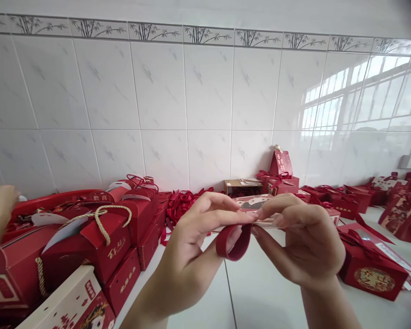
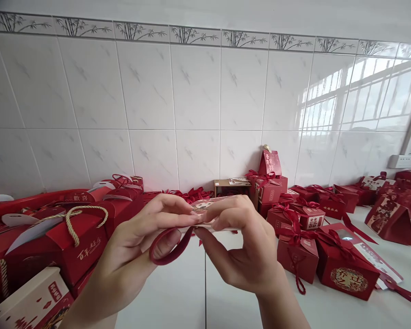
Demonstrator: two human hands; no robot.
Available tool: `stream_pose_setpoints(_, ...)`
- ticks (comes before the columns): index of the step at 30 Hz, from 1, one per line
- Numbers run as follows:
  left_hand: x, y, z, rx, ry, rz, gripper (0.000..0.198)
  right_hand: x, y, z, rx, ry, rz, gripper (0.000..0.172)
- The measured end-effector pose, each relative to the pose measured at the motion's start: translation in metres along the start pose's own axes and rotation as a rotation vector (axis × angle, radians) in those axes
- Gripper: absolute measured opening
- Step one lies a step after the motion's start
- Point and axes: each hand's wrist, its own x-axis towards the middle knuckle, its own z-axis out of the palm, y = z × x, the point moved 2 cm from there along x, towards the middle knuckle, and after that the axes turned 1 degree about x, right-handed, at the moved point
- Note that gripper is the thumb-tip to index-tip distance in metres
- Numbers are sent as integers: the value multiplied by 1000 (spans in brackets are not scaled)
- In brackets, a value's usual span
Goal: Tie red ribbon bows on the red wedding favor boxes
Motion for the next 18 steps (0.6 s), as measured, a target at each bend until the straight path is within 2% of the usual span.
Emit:
stream_pose_setpoints(7, -3, 2, 1, 4, -22, 40, 29, 3, -2, 0, 21, -4, -32, 42)
stream_pose_setpoints(14, -2, -2, 3, -99, 39, -55, 23, 0, -1, 3, 13, 18, -1, 42)
stream_pose_setpoints(18, -3, -2, 0, -110, 78, -12, 17, -1, -1, 5, 33, 63, -31, 41)
